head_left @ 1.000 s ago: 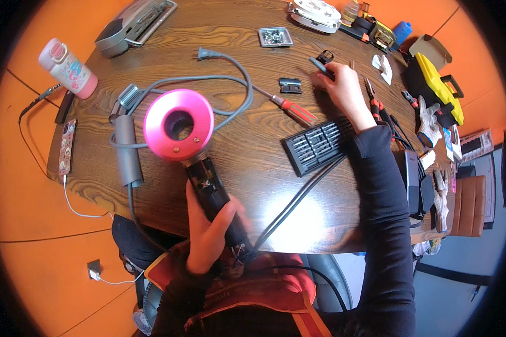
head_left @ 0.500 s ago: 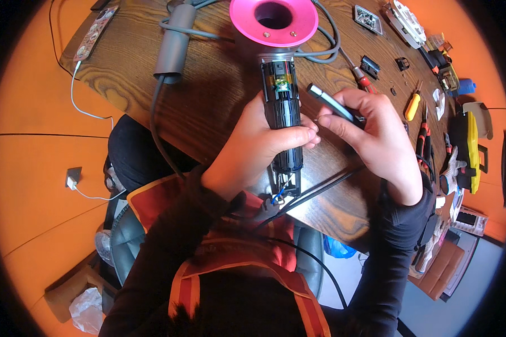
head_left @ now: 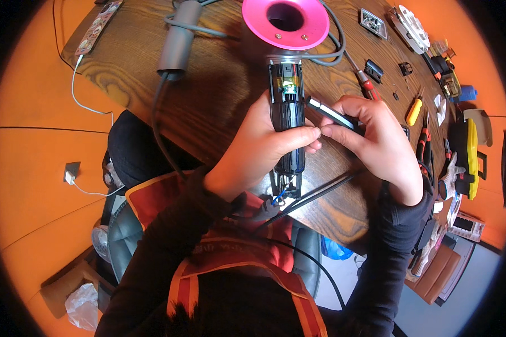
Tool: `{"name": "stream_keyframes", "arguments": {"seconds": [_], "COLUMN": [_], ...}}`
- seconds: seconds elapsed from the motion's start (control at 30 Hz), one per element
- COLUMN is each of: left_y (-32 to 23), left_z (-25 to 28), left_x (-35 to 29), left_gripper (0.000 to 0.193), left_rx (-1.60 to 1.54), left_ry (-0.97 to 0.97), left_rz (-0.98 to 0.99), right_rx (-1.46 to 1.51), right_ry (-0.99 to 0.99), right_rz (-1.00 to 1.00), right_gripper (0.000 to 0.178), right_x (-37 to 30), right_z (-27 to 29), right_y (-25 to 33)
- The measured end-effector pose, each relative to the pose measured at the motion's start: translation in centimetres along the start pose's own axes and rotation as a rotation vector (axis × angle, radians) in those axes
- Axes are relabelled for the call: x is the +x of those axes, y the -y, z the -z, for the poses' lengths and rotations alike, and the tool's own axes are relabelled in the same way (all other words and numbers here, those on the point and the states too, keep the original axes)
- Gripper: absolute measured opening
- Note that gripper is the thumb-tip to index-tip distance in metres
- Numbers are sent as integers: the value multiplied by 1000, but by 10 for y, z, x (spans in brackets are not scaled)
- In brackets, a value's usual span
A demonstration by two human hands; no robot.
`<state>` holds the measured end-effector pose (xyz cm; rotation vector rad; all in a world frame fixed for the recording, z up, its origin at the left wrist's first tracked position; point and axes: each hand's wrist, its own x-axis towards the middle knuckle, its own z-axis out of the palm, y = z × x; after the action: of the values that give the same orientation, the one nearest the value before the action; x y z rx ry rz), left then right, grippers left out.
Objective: The person disassembles a hair dryer by removing the outer casing and internal components. They use a screwdriver to remove screws and carefully separate the parts, revealing the internal wiring and motor assembly.
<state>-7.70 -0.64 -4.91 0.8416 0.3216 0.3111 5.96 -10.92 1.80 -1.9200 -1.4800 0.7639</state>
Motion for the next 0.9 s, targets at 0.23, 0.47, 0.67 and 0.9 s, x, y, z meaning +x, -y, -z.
{"name": "stream_keyframes", "arguments": {"seconds": [0.23,0.47,0.67,0.9], "left_y": [0,-1,0,0], "left_z": [1,4,7,11], "left_x": [-1,-2,-6,-10], "left_gripper": [25,33,41,42], "left_rx": [-13,2,-80,-195], "left_ry": [3,4,20,50], "left_rz": [-17,21,46,56], "right_rx": [32,21,90,364], "right_ry": [62,-25,-362,-725], "right_rz": [-72,-80,-68,115], "right_gripper": [13,13,32,26], "right_x": [-1,-4,-5,-19], "right_z": [0,-2,10,16], "right_y": [2,6,7,12]}}
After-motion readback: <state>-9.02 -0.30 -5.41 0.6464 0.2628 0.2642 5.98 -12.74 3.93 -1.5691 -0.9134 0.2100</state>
